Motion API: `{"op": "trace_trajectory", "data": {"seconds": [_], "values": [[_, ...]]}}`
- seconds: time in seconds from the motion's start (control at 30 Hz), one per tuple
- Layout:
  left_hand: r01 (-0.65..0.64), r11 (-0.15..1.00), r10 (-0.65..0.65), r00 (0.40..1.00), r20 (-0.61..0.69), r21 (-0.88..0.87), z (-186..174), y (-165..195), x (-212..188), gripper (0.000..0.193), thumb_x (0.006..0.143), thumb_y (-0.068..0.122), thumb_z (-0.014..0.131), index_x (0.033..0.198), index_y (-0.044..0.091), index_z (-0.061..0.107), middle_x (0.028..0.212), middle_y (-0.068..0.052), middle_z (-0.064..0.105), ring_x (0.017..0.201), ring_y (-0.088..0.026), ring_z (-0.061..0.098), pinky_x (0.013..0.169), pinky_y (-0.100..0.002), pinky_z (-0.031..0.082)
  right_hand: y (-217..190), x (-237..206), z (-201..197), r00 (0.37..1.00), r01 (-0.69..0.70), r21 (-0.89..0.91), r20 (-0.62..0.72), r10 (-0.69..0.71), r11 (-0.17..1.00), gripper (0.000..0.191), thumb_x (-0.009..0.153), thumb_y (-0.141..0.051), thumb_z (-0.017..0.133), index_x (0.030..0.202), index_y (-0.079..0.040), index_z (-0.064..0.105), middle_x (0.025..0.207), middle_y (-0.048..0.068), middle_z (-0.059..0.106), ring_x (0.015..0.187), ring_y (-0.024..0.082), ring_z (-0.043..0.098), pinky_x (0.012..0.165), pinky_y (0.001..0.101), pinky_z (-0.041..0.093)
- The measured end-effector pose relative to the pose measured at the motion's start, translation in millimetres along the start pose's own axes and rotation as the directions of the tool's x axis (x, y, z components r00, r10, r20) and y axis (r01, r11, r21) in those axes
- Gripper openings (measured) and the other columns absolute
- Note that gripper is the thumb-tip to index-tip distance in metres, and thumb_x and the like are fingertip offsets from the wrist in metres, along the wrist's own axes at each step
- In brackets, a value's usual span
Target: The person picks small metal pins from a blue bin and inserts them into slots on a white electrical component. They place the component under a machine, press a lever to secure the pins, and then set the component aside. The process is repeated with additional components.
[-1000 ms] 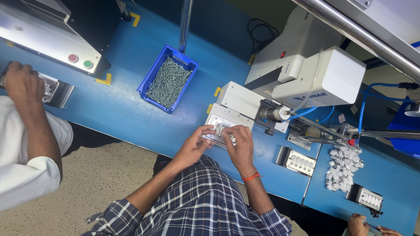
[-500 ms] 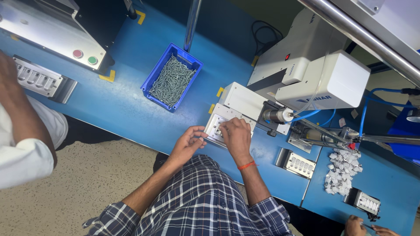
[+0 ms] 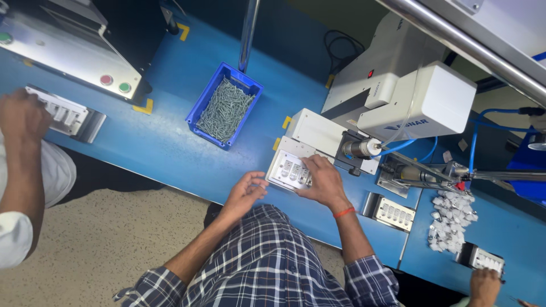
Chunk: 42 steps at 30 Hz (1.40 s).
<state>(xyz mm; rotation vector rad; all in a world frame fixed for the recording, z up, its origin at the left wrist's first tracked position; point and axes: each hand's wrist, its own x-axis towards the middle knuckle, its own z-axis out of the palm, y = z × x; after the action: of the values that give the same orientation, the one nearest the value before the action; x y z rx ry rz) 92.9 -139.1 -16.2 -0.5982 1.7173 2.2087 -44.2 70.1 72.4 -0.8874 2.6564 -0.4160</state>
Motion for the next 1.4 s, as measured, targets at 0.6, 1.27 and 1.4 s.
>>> {"op": "trace_trajectory", "data": {"seconds": [0.6, 1.27, 1.4], "values": [[-0.326, 0.883, 0.162, 0.887, -0.432, -0.337, -81, 39, 68, 0.046, 0.103, 0.026, 0.057, 0.144, 0.011, 0.046, 0.128, -0.008, 0.067, 0.103, -0.017, 0.070, 0.078, -0.032, 0.058, -96, 8, 6, 0.883, 0.387, 0.079, -0.320, -0.344, 0.919, 0.076, 0.076, -0.039, 0.080, 0.142, -0.010, 0.056, 0.133, 0.019, 0.060, 0.119, 0.038, 0.059, 0.097, 0.0487, 0.049], [-0.331, 0.872, 0.487, 0.517, -0.704, 0.360, -72, 23, 92, 0.043, 0.111, 0.014, 0.069, 0.138, 0.004, 0.037, 0.126, -0.012, 0.045, 0.110, -0.019, 0.050, 0.091, -0.033, 0.053, 128, -185, 92, 0.915, -0.326, 0.130, -0.208, 0.347, 0.936, 0.040, 0.083, -0.028, 0.076, 0.119, -0.010, 0.072, 0.108, 0.016, 0.073, 0.101, 0.036, 0.068, 0.086, 0.0460, 0.055], [-0.332, 0.900, 0.427, 0.797, -0.427, 0.282, -31, -7, 28, 0.026, 0.107, 0.010, 0.065, 0.126, 0.004, 0.047, 0.108, -0.005, 0.052, 0.097, -0.014, 0.049, 0.083, -0.029, 0.042, 213, -214, 68, 0.723, -0.680, -0.275, -0.092, 0.685, 0.680, 0.066, 0.076, -0.016, 0.078, 0.137, -0.009, 0.055, 0.133, 0.017, 0.062, 0.125, 0.034, 0.058, 0.105, 0.0462, 0.048]]}}
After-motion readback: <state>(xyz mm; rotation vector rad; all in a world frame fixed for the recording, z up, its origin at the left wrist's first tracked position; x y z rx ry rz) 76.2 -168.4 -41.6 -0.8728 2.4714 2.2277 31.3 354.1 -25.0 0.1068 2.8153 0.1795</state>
